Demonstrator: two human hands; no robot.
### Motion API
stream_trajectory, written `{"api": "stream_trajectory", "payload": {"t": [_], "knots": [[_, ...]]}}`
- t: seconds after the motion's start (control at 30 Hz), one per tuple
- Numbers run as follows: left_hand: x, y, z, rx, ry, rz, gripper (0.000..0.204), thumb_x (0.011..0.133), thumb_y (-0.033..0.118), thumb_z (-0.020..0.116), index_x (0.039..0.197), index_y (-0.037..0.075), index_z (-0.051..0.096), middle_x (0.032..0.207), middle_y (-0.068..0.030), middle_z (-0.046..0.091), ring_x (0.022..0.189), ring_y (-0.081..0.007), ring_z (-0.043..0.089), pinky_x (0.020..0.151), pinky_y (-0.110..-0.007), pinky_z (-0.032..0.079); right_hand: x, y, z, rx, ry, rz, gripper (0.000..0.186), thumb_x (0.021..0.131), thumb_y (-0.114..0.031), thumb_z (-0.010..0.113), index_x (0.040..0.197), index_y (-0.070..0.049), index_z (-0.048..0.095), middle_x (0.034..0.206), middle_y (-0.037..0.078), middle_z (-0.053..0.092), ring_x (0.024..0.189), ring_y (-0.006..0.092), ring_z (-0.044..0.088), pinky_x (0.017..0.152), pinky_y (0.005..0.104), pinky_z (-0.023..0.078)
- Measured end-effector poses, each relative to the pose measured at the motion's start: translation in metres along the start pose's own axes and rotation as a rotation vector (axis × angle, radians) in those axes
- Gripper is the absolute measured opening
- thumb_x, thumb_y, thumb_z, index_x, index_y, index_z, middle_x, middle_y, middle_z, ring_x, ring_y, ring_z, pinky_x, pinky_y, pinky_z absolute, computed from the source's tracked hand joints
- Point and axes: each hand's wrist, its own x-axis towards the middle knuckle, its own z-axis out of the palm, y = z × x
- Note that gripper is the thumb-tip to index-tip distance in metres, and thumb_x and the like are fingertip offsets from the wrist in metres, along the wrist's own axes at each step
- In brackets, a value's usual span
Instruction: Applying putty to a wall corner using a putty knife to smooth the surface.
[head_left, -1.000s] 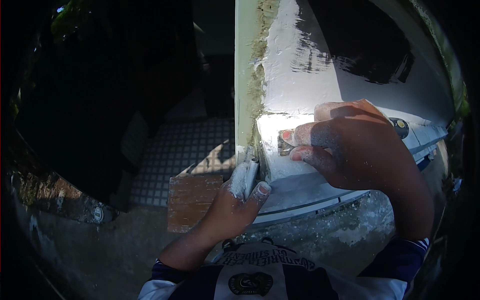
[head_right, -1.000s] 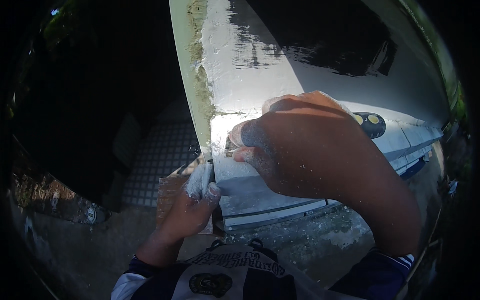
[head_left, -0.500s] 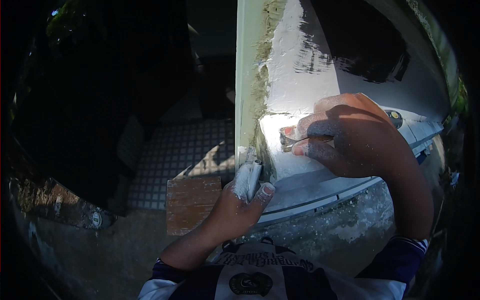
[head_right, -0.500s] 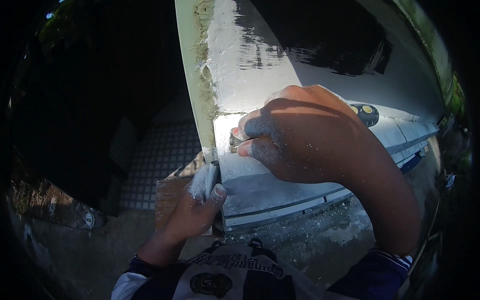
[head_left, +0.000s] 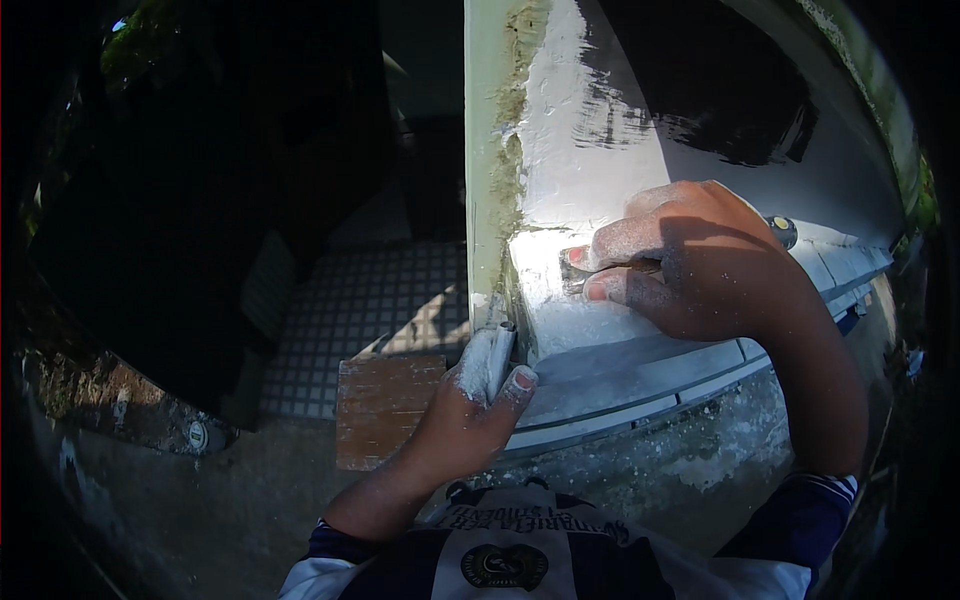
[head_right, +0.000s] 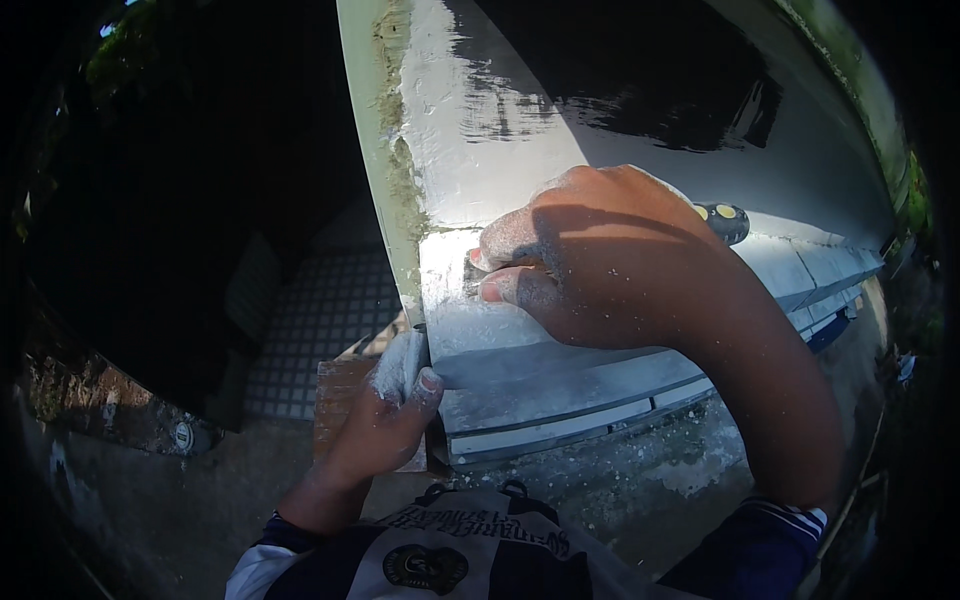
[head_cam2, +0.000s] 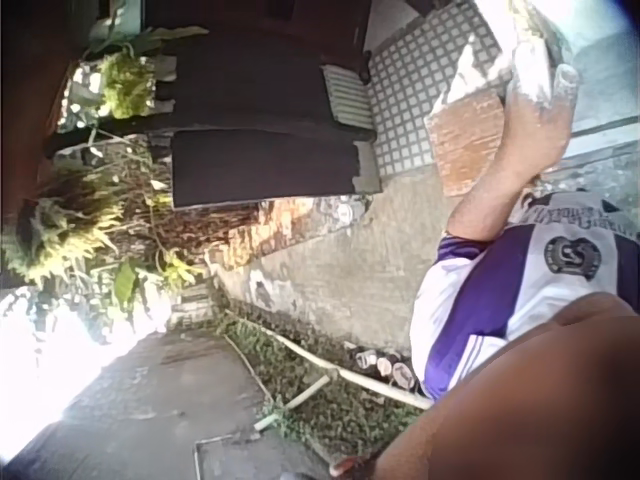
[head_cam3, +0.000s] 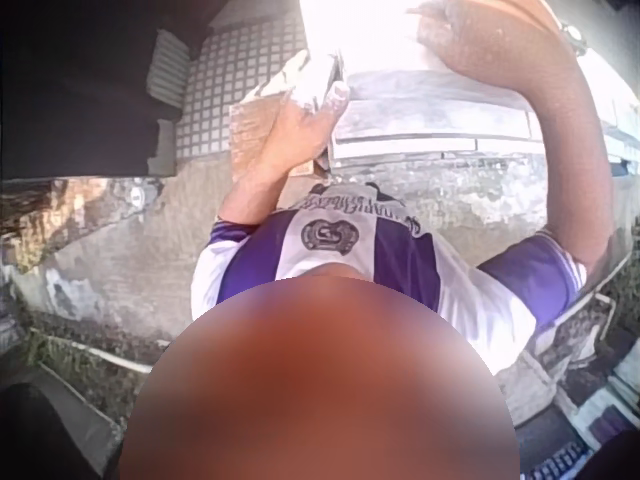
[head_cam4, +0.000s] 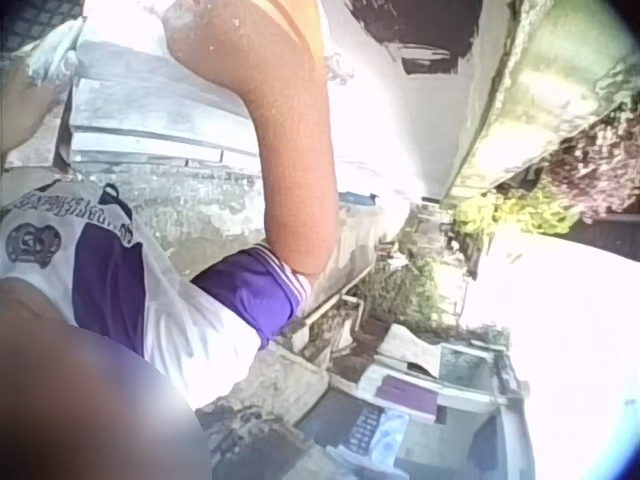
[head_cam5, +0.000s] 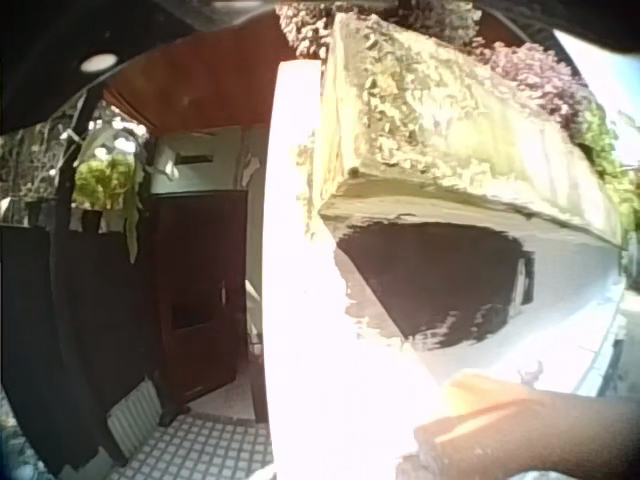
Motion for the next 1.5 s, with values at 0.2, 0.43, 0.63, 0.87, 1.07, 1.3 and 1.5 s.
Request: {"api": "stream_trajectory", "payload": {"t": [0.2,0.43,0.63,0.87,1.07,1.3,1.5], "knots": [[0.001,-0.014,0.007,0.049,0.096,0.092,0.045,0.096,0.027,0.054,0.124,-0.007,0.044,0.109,-0.0179,0.058,0.103,-0.019,0.054,0.087,-0.033,0.044,-0.015,0.02,-0.001,0.065,-0.014,0.038,0.022,0.075,-0.028,0.073,0.081,-0.007,0.07,0.07,0.01,0.061,0.064,0.0276,0.059,0.057,0.0389,0.044],[0.0,-0.007,0.008,-0.024,0.065,0.056,0.045,0.096,0.025,0.054,0.126,-0.008,0.043,0.11,-0.0189,0.058,0.104,-0.0199,0.054,0.088,-0.033,0.044,0.005,0.006,-0.006,-0.04,-0.018,-0.054,0.024,0.075,-0.028,0.071,0.087,-0.007,0.072,0.073,0.011,0.063,0.065,0.028,0.059,0.058,0.0393,0.044],[-0.003,-0.008,0.008,0.006,0.089,0.036,0.045,0.097,0.024,0.053,0.125,-0.008,0.043,0.11,-0.0189,0.058,0.104,-0.0198,0.054,0.089,-0.034,0.045,-0.007,0.023,-0.006,0.061,-0.068,-0.01,0.023,0.08,-0.029,0.066,0.09,-0.009,0.072,0.074,0.013,0.064,0.068,0.0297,0.061,0.062,0.0403,0.048],[-0.001,-0.006,0.007,-0.007,0.047,0.029,0.051,0.097,0.025,0.053,0.131,-0.009,0.039,0.12,-0.0238,0.055,0.112,-0.0235,0.052,0.094,-0.035,0.043,0.018,-0.001,0.005,0.11,0.017,-0.083,0.023,0.078,-0.028,0.069,0.083,-0.006,0.071,0.069,0.013,0.061,0.066,0.0292,0.06,0.06,0.0395,0.046],[-0.003,-0.01,0.007,-0.005,0.077,-0.003,0.046,0.096,0.025,0.054,0.127,-0.008,0.043,0.114,-0.0225,0.057,0.108,-0.0234,0.055,0.09,-0.036,0.045,0.008,0.017,-0.01,0.025,-0.104,-0.083,0.025,0.084,-0.032,0.063,0.09,-0.009,0.071,0.074,0.014,0.066,0.07,0.0294,0.064,0.064,0.0397,0.05],[0.0,-0.017,0.011,-0.007,0.109,0.082,0.049,0.095,0.023,0.056,0.128,-0.009,0.041,0.116,-0.0236,0.056,0.11,-0.0247,0.055,0.092,-0.035,0.044,0.009,0.013,0.0,0.045,0.138,-0.249,0.018,0.072,-0.021,0.076,0.076,-0.005,0.069,0.062,0.01,0.055,0.054,0.0259,0.056,0.05,0.0372,0.041],[-0.001,-0.018,0.007,-0.053,0.084,0.074,0.048,0.094,0.016,0.056,0.13,-0.01,0.039,0.121,-0.0221,0.055,0.114,-0.0227,0.052,0.095,-0.035,0.042,-0.006,0.024,0.01,0.13,0.138,-0.177,0.017,0.072,-0.02,0.075,0.08,-0.006,0.072,0.065,0.011,0.06,0.056,0.0251,0.059,0.052,0.0342,0.045]]}}
